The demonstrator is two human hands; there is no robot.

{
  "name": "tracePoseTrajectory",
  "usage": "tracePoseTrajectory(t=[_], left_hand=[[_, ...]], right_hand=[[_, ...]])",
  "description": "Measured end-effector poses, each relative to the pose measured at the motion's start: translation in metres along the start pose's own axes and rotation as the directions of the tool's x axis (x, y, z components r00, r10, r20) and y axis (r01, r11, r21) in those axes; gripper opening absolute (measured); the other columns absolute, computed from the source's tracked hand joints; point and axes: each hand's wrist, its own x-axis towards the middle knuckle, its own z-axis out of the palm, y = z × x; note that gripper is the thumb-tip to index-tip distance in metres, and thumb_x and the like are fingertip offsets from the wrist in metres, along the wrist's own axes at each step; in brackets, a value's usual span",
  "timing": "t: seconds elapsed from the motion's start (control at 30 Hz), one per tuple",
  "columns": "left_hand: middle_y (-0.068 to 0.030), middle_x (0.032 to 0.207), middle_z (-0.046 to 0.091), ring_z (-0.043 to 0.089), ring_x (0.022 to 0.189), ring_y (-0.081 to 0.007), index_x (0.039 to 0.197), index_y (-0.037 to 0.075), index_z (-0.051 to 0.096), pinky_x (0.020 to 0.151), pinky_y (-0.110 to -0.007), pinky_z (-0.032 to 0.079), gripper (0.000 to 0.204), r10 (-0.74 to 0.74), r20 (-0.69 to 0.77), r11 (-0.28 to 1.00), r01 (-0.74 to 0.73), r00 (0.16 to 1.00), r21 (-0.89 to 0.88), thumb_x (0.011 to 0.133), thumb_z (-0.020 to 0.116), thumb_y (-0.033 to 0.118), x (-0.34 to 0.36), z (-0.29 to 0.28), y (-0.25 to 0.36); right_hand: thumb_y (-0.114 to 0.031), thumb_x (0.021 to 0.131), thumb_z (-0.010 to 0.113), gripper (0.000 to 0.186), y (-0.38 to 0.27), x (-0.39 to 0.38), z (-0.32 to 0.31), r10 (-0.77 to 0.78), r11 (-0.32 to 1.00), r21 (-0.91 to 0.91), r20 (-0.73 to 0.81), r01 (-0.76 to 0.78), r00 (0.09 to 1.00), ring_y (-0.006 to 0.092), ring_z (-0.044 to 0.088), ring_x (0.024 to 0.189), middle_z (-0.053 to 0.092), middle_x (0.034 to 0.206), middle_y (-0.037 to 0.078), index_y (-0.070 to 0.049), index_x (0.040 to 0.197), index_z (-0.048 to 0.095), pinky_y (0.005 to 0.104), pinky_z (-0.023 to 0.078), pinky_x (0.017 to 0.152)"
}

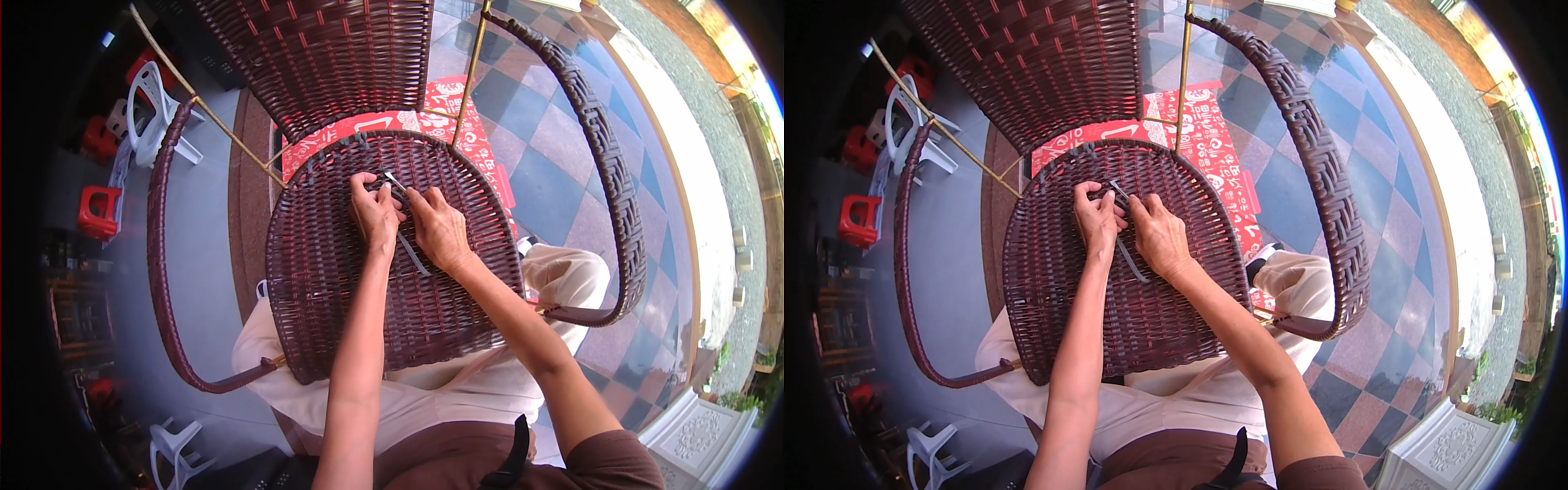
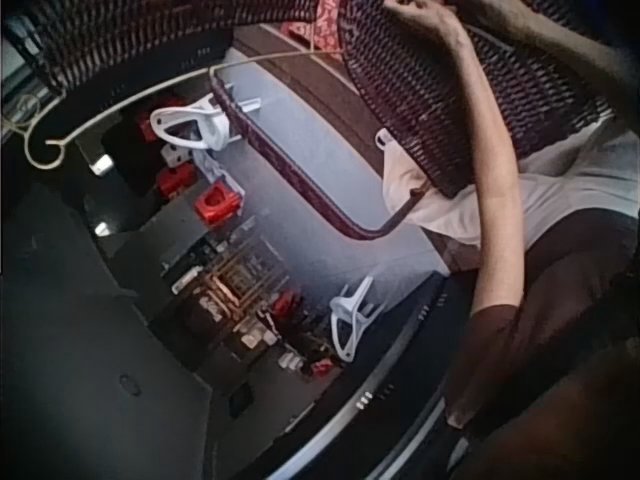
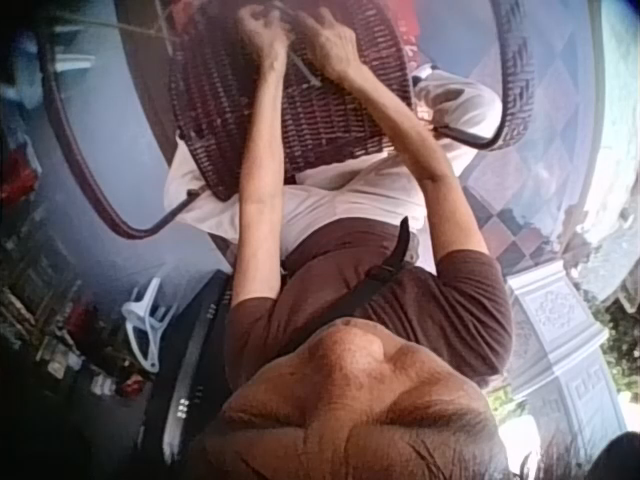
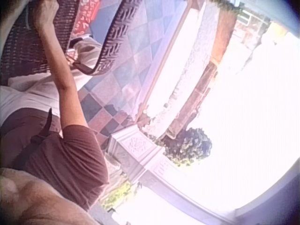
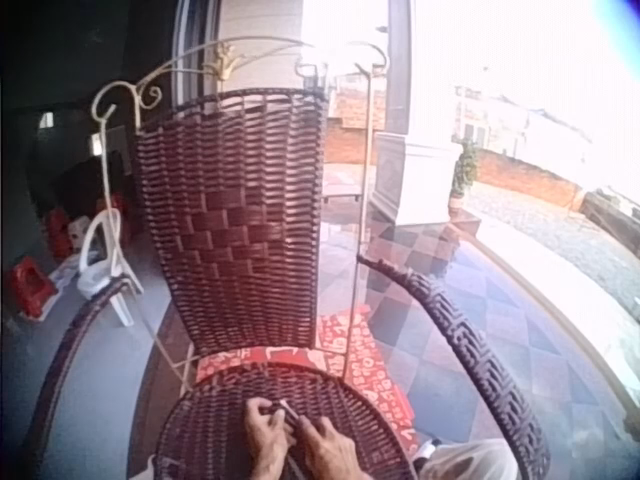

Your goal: The person repairs a wicker chair by threading a dark plastic strap through the woven seat, using a screwdriver to pry open gaps in the weave and guide the strap, and trimming the excess with scissors.

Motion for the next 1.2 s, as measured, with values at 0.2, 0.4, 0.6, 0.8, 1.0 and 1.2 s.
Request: tracePoseTrajectory(t=[0.2,0.4,0.6,0.8,1.0,1.2], left_hand=[[-0.0058,0.054,0.053,0.048,0.036,-0.0116,0.108,0.005,0.041,0.031,-0.022,0.033,0.024,0.002,0.057,0.998,0.001,0.998,-0.06,0.086,0.05,0.004,0.0,-0.004,-0.001],[-0.005,0.054,0.054,0.048,0.036,-0.0111,0.11,0.005,0.044,0.031,-0.022,0.034,0.026,-0.041,0.045,0.998,0.043,0.998,-0.048,0.085,0.052,0.005,-0.001,-0.005,0.004],[-0.0049,0.053,0.054,0.048,0.036,-0.0103,0.109,0.005,0.048,0.031,-0.022,0.035,0.024,-0.042,0.053,0.998,0.045,0.998,-0.052,0.085,0.052,0.004,0.002,-0.005,-0.001],[-0.0045,0.054,0.054,0.048,0.037,-0.0095,0.107,0.004,0.051,0.032,-0.022,0.035,0.021,-0.057,0.044,0.997,0.059,0.997,-0.043,0.086,0.051,0.004,0.0,-0.005,0.002],[-0.0041,0.053,0.053,0.048,0.037,-0.0093,0.108,0.004,0.052,0.032,-0.022,0.035,0.022,0.014,0.06,0.999,-0.012,0.998,-0.044,0.087,0.05,0.005,-0.001,-0.005,-0.005],[-0.0029,0.053,0.051,0.046,0.037,-0.0079,0.116,0.001,0.052,0.032,-0.021,0.034,0.029,0.079,0.026,0.997,-0.078,0.997,-0.023,0.088,0.048,0.006,-0.004,-0.002,-0.01]], right_hand=[[-0.007,0.078,0.053,0.02,-0.018,0.009,-0.021,0.123,0.992,-0.008,0.023,-0.123,0.992,0.0352,0.058,0.066,0.053,0.084,0.016,-0.006,0.098,0.058,0.0426,0.048,0.056],[-0.006,0.073,0.054,0.01,-0.011,0.027,-0.026,0.062,0.998,-0.024,0.061,-0.06,0.996,0.0371,0.058,0.066,0.054,0.081,0.019,-0.002,0.082,0.058,0.0438,0.048,0.056],[-0.006,0.072,0.055,0.007,-0.008,0.04,-0.025,0.065,0.994,-0.094,0.161,-0.051,0.985,0.0369,0.058,0.067,0.056,0.078,0.02,-0.001,0.075,0.06,0.0438,0.048,0.059],[-0.006,0.075,0.054,0.008,-0.008,0.047,-0.022,0.044,0.994,-0.104,0.198,-0.024,0.979,0.0369,0.056,0.069,0.055,0.076,0.02,-0.003,0.077,0.061,0.0444,0.046,0.059],[-0.003,0.074,0.053,0.035,-0.005,0.013,-0.005,0.041,0.999,-0.019,0.037,-0.04,0.998,0.0365,0.057,0.067,0.049,0.086,0.018,-0.005,0.108,0.05,0.0426,0.047,0.057],[-0.004,0.076,0.054,0.034,-0.003,0.009,0.003,0.028,1.0,0.011,-0.015,-0.028,1.0,0.0351,0.056,0.067,0.049,0.086,0.016,-0.006,0.11,0.052,0.0421,0.046,0.055]])
